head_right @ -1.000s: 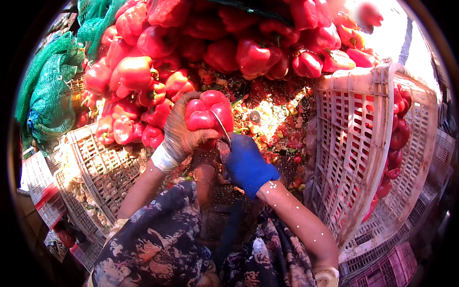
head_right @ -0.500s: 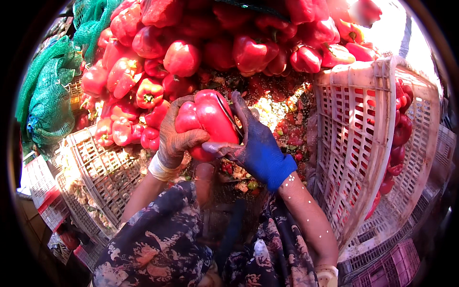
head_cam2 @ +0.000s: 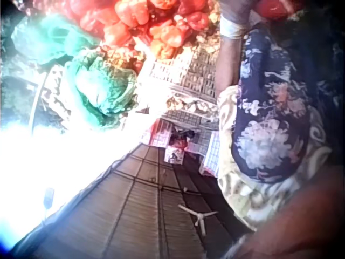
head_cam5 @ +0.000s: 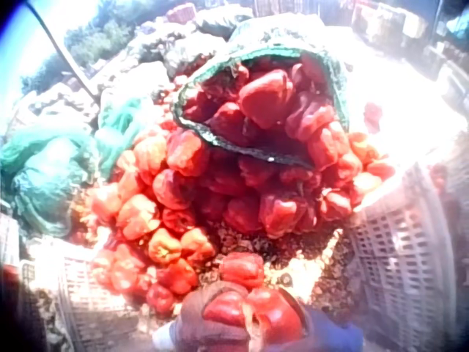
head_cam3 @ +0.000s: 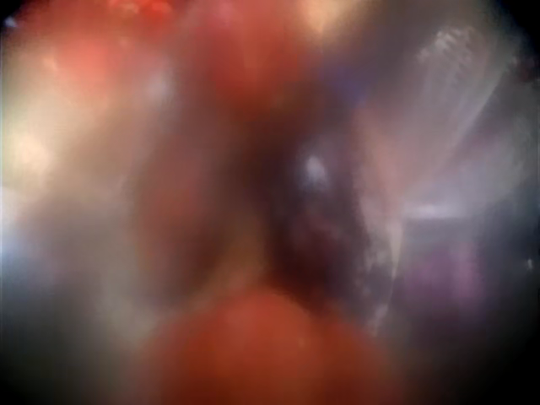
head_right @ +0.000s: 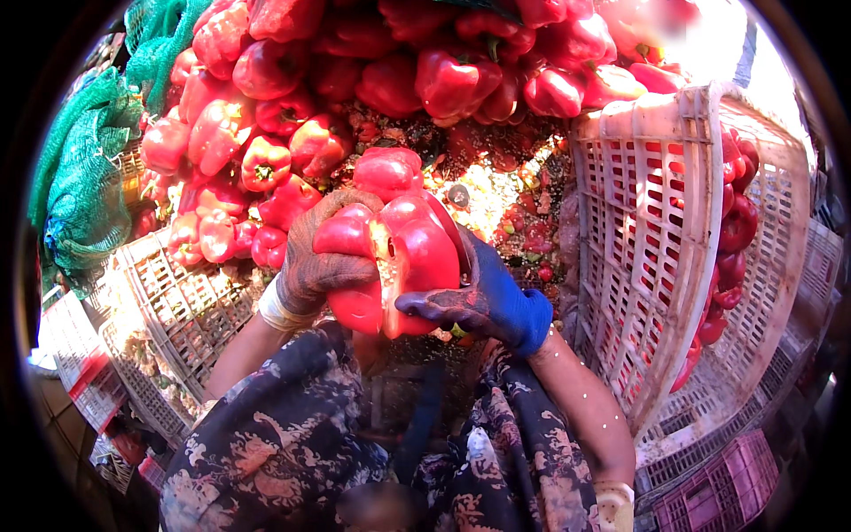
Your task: The person uses a curved blade to cut open red bell peppers one at a time, removes the core and seeds by hand, and places the cleaned pepper halves into a plastic crate.
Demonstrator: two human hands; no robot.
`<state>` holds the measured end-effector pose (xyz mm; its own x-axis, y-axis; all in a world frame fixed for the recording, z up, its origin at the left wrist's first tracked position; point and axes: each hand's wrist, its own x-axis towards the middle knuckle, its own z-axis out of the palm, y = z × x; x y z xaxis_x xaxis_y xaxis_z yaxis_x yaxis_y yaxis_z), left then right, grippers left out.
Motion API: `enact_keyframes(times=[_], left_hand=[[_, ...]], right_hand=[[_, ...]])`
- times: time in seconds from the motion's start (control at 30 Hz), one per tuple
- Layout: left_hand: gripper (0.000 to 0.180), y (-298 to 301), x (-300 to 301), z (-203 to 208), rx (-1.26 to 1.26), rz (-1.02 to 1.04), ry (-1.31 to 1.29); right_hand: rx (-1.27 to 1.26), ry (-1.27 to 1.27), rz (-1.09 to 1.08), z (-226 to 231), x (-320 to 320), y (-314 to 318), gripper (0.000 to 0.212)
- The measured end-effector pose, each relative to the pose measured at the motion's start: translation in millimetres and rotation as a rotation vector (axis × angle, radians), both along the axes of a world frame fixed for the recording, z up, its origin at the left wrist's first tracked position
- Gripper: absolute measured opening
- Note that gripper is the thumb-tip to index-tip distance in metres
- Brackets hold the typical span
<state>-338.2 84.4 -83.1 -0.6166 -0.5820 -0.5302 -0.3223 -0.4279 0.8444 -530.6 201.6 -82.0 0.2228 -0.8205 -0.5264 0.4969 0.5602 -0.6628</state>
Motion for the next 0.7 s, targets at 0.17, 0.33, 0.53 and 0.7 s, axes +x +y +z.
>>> enact_keyframes(times=[0.17, 0.33, 0.53, 0.7], left_hand=[[0.068, -4, 1, -8, 0.266, 0.019, 0.161], [0.074, -5, -4, -18, 0.775, 0.102, 0.536], [0.067, 2, 18, -62, 0.389, 0.426, 0.34], [0.081, 32, 38, -50, 0.554, 0.121, 0.152]], right_hand=[[0.045, -0.104, -0.134, -12, 7, 19, 0.086], [0.272, -0.409, -0.243, -23, 1, 64, 0.084], [0.211, -0.091, -0.3, -40, 15, 57, 0.05], [0.091, 0.185, -0.388, -46, 17, 38, 0.061]])
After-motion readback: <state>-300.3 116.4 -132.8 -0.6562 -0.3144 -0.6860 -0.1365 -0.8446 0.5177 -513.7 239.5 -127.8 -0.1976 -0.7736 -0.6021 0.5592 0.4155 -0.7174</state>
